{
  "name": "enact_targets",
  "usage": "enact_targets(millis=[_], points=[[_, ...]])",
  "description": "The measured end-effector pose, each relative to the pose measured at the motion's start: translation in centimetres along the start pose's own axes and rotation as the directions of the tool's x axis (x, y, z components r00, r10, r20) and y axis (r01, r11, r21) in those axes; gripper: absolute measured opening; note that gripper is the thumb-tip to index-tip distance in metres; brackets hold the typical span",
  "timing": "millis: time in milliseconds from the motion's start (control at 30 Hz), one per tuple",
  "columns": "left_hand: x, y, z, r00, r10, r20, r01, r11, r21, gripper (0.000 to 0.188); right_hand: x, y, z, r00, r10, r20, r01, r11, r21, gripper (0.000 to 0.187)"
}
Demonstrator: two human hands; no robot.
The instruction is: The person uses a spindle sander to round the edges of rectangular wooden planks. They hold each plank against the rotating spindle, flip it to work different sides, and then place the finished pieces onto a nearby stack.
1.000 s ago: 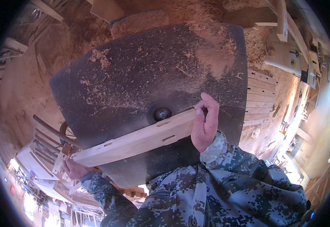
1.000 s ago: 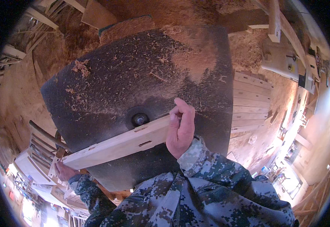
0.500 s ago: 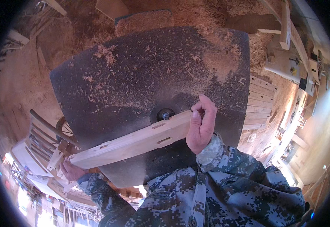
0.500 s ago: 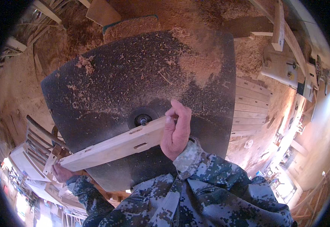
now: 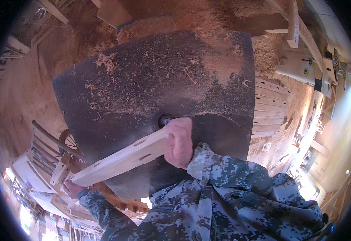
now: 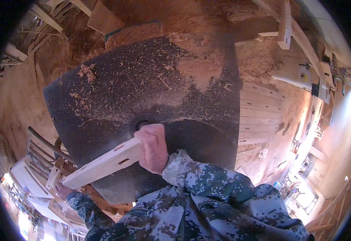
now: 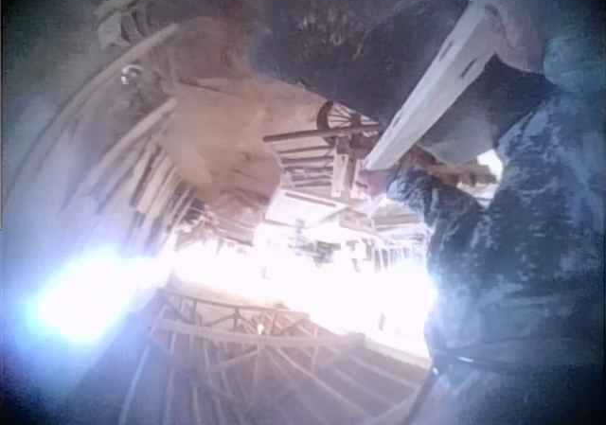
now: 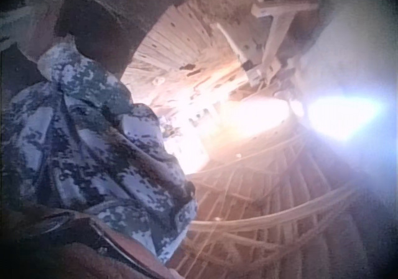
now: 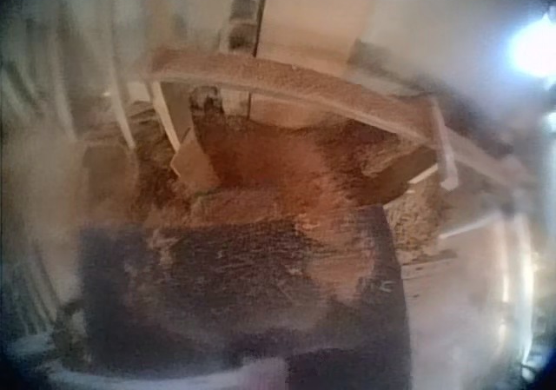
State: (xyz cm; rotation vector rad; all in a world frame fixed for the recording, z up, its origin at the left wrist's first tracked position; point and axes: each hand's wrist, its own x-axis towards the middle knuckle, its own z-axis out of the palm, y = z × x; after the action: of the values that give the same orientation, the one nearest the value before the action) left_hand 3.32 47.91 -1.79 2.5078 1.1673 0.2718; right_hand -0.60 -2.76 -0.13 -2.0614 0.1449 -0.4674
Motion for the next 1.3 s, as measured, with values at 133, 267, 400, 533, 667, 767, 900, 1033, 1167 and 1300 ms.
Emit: enact_targets(millis=[133,267,400,533,667,767,900,1033,1167,1300], points=[[3.8,-4.7,0.2,0.98,-0.199,0.001,0.185,0.911,-0.369,0.038,-0.7,-0.3,1.2,0.995,-0.082,0.052,0.078,0.995,0.065,0.049],[6.0,-7.8,0.6,0.91,0.411,0.047,-0.414,0.899,0.142,0.03,-2.2,0.1,-1.3,0.999,-0.023,0.025,0.019,0.991,0.131,0.023],[5.6,-6.0,3.3,0.805,0.572,0.154,-0.591,0.795,0.139,0.033,-3.5,0.1,-5.5,0.991,0.13,-0.026,-0.131,0.991,-0.008,0.019],[5.7,0.8,3.6,0.884,0.173,0.434,-0.06,0.963,-0.261,0.036,-2.7,0.2,-6.9,0.95,0.302,-0.077,-0.307,0.95,-0.059,0.019],[5.5,4.8,3.5,0.893,0.123,0.432,0.003,0.96,-0.28,0.042,-1.1,0.9,-6.4,0.919,0.374,-0.126,-0.378,0.926,-0.009,0.027],[5.4,4.8,5.0,0.873,-0.058,0.484,0.255,0.9,-0.353,0.043,-0.3,1.7,-5.9,0.889,0.437,-0.135,-0.441,0.898,0.004,0.029],[5.0,4.4,5.7,0.863,-0.208,0.461,0.399,0.84,-0.368,0.034,0.0,1.9,-5.7,0.917,0.377,-0.132,-0.387,0.921,-0.055,0.031],[3.4,5.8,4.9,0.886,-0.148,0.44,0.353,0.831,-0.431,0.037,0.4,1.8,-5.4,0.928,0.347,-0.132,-0.359,0.93,-0.075,0.035],[2.9,6.7,4.0,0.907,-0.099,0.408,0.243,0.917,-0.316,0.036,0.8,1.9,-5.1,0.939,0.32,-0.127,-0.333,0.938,-0.094,0.036],[3.5,6.4,4.2,0.926,-0.067,0.37,0.189,0.934,-0.303,0.037,0.9,2.1,-4.6,0.942,0.31,-0.127,-0.319,0.945,-0.064,0.038]])
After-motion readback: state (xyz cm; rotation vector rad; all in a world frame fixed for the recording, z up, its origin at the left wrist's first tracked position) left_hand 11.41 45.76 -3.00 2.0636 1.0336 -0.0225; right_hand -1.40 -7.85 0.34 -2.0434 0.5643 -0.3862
